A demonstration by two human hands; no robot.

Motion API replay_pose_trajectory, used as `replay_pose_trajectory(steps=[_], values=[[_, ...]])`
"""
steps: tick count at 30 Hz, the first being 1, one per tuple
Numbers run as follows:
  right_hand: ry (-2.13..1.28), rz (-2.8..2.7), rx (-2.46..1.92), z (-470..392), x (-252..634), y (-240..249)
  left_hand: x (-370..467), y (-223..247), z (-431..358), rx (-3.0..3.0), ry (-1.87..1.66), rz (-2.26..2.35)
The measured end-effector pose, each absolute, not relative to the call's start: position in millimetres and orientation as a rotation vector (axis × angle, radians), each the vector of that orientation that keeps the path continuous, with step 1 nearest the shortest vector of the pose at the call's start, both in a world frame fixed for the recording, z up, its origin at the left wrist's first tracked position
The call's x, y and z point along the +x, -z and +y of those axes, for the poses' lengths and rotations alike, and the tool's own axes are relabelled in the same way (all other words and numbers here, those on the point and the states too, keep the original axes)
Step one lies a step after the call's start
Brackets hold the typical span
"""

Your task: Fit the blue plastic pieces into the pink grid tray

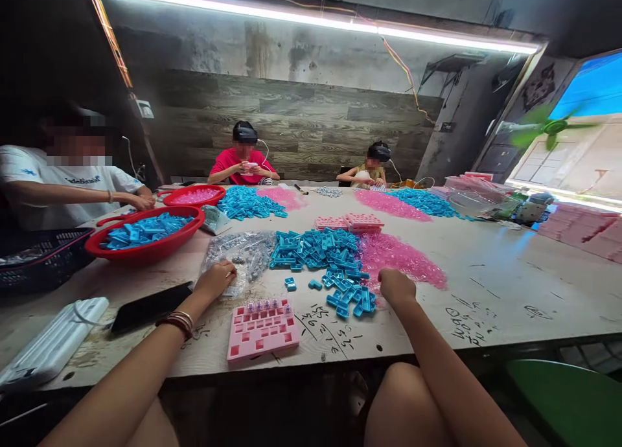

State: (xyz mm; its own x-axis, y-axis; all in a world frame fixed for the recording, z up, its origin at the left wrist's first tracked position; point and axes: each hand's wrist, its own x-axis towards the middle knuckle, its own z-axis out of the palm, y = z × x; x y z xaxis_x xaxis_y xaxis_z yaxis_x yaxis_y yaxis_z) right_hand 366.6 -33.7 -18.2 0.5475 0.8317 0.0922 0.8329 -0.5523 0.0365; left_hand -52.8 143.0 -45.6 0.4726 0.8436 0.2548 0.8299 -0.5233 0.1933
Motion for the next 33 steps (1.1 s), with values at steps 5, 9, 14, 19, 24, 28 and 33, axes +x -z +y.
replay_pose_trajectory(steps=[5, 9, 14, 19, 24, 28, 33], values=[[0.226, -1.464, -2.732, -28.4, 355.0, 11.6, -50.7, 42.3, 137.8, 2.620, -0.490, 1.601], [0.343, -1.594, -2.535, -21.5, 328.8, 4.3, -49.8, 47.3, 142.0, 2.575, -0.597, 1.535], [-0.036, -1.702, -1.977, -12.3, 282.9, 2.4, -48.3, 54.0, 150.1, 2.605, -0.645, 1.267], [-0.620, -1.773, -1.598, -10.9, 243.4, 9.8, -41.5, 46.1, 143.9, 2.576, -0.679, 1.269], [-0.851, -1.976, -1.515, -17.9, 219.7, 16.4, -35.4, 33.4, 127.7, 2.537, -0.797, 1.169], [-0.757, -2.125, -1.536, -19.1, 215.3, 20.4, -25.5, 25.6, 103.0, 2.436, -0.936, 0.919], [-0.602, -2.184, -1.488, -15.4, 221.2, 26.7, 2.1, 18.8, 58.8, 2.412, -0.933, 0.730]])
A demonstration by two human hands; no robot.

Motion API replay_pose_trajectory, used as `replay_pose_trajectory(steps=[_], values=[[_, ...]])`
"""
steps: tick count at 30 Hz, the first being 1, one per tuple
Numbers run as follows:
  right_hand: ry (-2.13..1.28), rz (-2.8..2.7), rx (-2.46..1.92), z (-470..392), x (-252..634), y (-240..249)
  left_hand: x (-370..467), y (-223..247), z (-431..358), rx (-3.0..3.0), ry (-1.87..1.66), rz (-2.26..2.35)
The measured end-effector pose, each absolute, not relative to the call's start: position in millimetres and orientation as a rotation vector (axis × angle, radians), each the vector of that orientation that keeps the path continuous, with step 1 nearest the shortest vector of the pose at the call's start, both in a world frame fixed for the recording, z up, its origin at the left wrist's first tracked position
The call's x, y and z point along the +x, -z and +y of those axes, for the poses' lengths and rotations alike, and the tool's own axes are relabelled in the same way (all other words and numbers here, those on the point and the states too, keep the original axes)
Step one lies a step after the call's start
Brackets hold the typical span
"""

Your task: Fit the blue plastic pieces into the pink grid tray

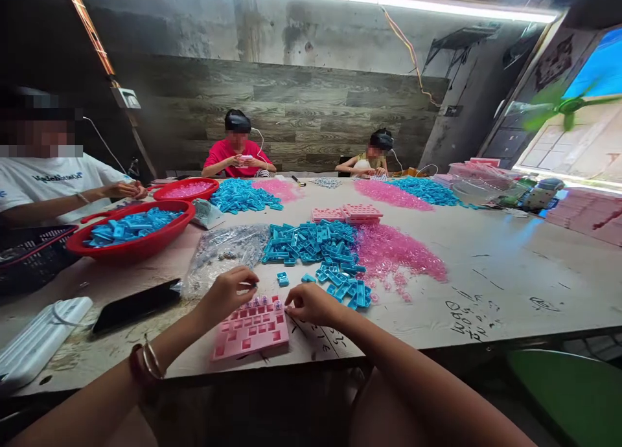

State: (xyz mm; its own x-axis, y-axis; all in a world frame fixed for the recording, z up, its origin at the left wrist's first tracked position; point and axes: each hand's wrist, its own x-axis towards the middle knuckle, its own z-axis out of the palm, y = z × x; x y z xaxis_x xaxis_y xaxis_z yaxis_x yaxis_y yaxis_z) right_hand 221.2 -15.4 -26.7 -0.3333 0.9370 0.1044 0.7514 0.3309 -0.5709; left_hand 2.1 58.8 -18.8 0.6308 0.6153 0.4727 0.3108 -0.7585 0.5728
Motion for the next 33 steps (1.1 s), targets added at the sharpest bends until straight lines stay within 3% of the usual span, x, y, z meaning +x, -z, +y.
replay_pose_trajectory(steps=[7, 33], values=[[-0.430, -2.232, -1.429, -16.9, 223.8, 33.5, 22.0, 32.6, 42.9, 2.726, -0.713, 0.581], [-0.242, -2.311, -1.440, -18.7, 224.6, 41.1, 19.0, 30.1, 32.3, 2.748, -0.753, 0.859]])
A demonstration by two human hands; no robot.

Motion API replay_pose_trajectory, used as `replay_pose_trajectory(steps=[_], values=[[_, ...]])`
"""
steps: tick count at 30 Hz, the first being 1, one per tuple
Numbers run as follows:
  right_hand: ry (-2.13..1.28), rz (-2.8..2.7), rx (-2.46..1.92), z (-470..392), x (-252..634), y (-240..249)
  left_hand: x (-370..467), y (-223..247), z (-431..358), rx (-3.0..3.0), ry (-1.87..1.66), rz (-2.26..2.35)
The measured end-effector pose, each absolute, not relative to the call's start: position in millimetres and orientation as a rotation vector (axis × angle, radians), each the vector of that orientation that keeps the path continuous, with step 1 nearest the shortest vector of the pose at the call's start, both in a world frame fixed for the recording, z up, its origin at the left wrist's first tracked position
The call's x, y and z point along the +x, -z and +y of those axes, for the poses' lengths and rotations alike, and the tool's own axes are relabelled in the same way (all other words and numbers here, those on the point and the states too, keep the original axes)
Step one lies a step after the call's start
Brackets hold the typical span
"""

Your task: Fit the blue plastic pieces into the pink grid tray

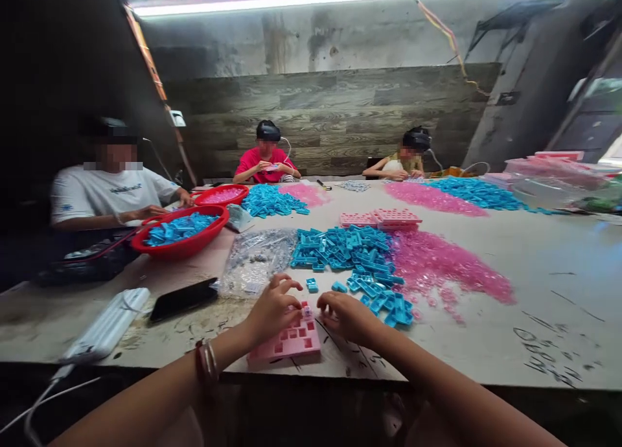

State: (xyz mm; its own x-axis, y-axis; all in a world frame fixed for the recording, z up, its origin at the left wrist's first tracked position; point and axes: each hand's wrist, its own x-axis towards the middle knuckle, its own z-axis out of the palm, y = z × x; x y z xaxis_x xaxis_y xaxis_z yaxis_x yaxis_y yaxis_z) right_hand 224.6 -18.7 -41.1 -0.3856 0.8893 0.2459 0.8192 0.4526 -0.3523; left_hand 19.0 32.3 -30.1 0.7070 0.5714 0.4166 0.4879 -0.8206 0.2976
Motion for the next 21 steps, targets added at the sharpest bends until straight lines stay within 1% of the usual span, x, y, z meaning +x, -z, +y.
replay_pose_trajectory(steps=[11, 21], values=[[-0.300, -2.349, -1.446, -15.5, 224.8, 40.5, 16.2, 18.6, 29.8, 2.861, -0.519, 0.835], [-0.279, -2.345, -1.416, -14.2, 226.0, 42.6, 16.6, 10.1, 23.1, 2.974, -0.430, 0.833]])
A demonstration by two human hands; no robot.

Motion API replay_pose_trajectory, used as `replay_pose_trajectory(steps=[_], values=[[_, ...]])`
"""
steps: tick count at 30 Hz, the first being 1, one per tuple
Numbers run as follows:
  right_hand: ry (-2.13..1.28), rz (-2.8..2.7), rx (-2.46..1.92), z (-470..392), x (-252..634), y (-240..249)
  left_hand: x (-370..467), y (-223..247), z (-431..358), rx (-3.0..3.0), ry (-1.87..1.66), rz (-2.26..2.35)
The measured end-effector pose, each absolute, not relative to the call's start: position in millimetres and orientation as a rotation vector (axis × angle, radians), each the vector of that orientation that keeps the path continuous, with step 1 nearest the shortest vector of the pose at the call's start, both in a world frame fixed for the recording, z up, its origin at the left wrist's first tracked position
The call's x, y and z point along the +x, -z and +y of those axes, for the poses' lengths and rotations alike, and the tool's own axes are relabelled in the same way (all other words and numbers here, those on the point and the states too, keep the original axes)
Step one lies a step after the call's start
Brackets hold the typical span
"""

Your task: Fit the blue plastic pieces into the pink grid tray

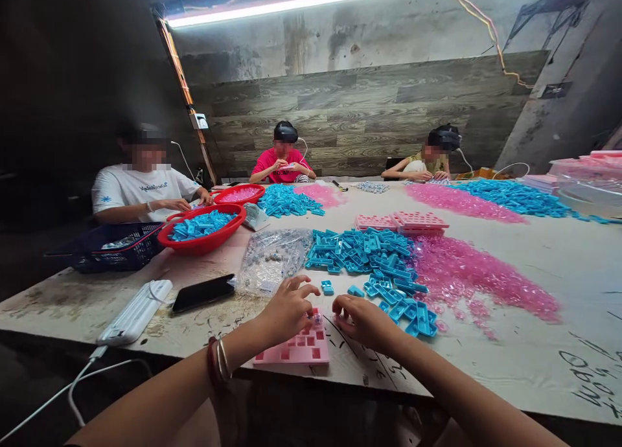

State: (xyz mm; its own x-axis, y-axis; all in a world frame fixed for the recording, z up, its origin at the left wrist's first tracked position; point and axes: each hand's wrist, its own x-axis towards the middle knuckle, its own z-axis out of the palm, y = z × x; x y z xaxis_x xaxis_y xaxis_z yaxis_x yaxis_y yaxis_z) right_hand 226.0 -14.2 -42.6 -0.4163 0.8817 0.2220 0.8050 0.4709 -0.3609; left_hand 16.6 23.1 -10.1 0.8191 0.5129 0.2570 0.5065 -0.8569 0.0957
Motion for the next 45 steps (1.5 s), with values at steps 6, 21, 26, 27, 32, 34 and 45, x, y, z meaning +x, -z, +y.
replay_pose_trajectory(steps=[6, 21, 26, 27, 32, 34, 45], values=[[-0.250, -2.347, -1.408, -15.0, 224.6, 38.8, 15.6, -1.0, 19.6, 2.884, -0.351, 0.905], [-0.290, -2.352, -1.441, -17.3, 228.7, 37.5, 4.4, 11.9, 31.4, 2.622, -0.495, 0.888], [-0.305, -2.353, -1.441, -19.4, 231.2, 37.6, -1.1, 8.4, 25.9, 2.672, -0.476, 0.856], [-0.309, -2.355, -1.441, -19.6, 231.0, 36.9, -1.4, 8.3, 25.1, 2.682, -0.473, 0.860], [-0.313, -2.347, -1.460, -20.1, 229.6, 34.2, 0.8, 13.6, 22.9, 2.694, -0.554, 0.917], [-0.319, -2.343, -1.458, -20.3, 229.9, 34.0, 1.7, 16.0, 22.5, 2.680, -0.575, 0.956], [-0.306, -2.346, -1.431, -18.6, 231.9, 37.2, 2.7, 14.3, 19.0, 2.809, -0.552, 0.892]])
